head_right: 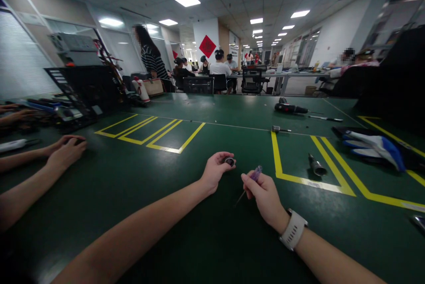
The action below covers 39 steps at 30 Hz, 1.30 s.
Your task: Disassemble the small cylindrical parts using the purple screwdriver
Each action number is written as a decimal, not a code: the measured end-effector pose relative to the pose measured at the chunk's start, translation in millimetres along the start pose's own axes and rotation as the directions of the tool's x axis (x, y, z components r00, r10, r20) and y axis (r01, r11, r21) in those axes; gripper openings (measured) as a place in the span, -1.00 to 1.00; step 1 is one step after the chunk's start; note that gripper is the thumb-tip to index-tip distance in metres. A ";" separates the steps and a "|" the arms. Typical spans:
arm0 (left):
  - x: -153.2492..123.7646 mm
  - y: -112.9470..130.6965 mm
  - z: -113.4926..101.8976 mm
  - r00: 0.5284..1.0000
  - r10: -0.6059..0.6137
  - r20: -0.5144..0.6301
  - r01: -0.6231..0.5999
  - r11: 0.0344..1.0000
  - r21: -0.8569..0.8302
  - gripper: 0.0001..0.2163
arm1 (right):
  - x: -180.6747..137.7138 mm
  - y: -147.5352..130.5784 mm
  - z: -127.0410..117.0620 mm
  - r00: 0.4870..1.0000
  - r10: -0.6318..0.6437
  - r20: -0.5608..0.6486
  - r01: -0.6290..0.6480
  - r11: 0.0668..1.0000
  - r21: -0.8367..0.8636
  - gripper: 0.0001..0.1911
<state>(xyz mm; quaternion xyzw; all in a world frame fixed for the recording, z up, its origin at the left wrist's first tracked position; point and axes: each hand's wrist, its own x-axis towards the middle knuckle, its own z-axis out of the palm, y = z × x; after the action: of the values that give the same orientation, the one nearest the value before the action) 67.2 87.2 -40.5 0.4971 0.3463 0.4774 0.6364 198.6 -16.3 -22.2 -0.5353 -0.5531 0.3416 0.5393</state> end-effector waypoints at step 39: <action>-8.4 10.4 3.7 0.999 0.020 0.050 -0.020 1.000 -0.003 -0.83 | 2.3 -0.2 3.2 0.944 -0.307 -0.117 0.268 0.925 -0.268 -0.84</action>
<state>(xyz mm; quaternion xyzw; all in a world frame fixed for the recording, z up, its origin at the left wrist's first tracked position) 65.3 78.6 -29.7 0.5114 0.3248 0.4716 0.6407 195.8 -13.6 -22.1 -0.5365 -0.6201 0.1436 0.5542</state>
